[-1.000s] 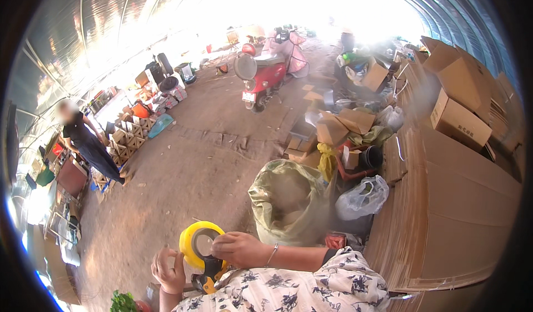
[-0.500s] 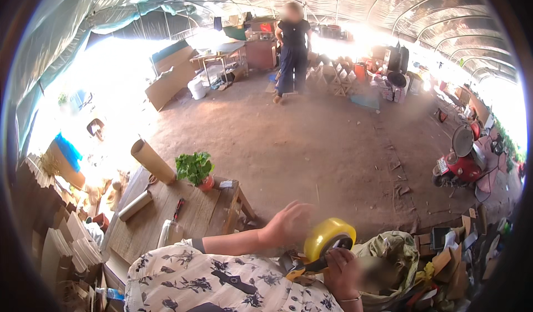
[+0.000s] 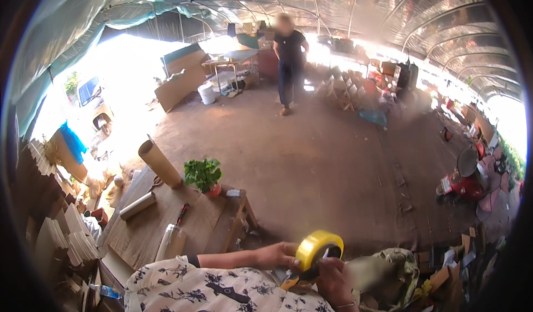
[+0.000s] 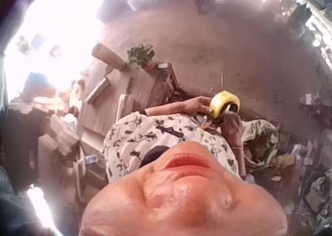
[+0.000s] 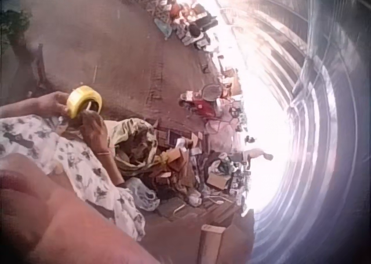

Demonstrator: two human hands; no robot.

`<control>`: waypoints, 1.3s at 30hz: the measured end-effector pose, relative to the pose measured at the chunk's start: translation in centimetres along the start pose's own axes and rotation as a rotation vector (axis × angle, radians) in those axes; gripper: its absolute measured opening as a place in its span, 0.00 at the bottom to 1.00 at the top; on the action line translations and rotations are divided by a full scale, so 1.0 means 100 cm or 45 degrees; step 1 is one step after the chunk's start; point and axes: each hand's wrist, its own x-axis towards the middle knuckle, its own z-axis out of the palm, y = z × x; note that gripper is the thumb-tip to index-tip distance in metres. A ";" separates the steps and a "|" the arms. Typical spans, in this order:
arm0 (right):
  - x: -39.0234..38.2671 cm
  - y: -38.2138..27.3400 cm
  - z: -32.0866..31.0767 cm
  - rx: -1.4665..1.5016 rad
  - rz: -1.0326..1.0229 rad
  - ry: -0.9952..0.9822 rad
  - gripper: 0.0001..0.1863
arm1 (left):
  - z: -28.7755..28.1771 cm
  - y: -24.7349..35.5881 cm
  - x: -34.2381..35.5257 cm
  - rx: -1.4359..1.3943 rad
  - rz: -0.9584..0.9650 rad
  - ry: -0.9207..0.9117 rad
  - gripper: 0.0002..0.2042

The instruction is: The person wraps a cylindrical cardboard tube with clear plastic film and secures it with yellow packing tape. They roll the film around the tube, smooth it, and apply tape to seal the edges. The wrapped cylinder is placed on a wooden workbench.

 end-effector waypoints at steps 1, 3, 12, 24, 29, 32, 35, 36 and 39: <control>-0.003 -0.002 0.001 -0.029 -0.013 0.013 0.20 | -0.002 -0.010 0.001 -0.024 -0.004 -0.005 0.26; -0.006 -0.006 -0.001 -0.046 -0.005 -0.009 0.21 | -0.001 -0.024 0.001 -0.085 -0.019 -0.002 0.25; -0.010 0.011 -0.024 0.110 0.091 -0.228 0.26 | -0.005 -0.039 0.013 -0.137 0.116 0.062 0.21; 0.009 0.093 0.031 0.821 0.880 -0.053 0.36 | 0.009 -0.005 0.022 0.203 0.169 0.165 0.16; 0.008 0.087 0.053 1.292 1.154 0.118 0.25 | 0.010 -0.014 0.027 0.276 0.118 0.206 0.19; 0.026 0.087 0.051 1.226 0.984 0.222 0.19 | 0.009 0.007 0.025 0.489 0.292 0.232 0.20; 0.006 0.068 0.052 1.385 1.000 0.162 0.15 | -0.003 -0.020 0.026 0.732 0.429 0.256 0.18; 0.006 0.076 0.058 1.185 0.919 0.068 0.16 | -0.008 -0.024 0.023 0.504 0.251 0.240 0.19; 0.035 0.068 0.059 1.156 1.021 0.183 0.15 | -0.012 0.007 0.008 0.255 0.345 0.208 0.24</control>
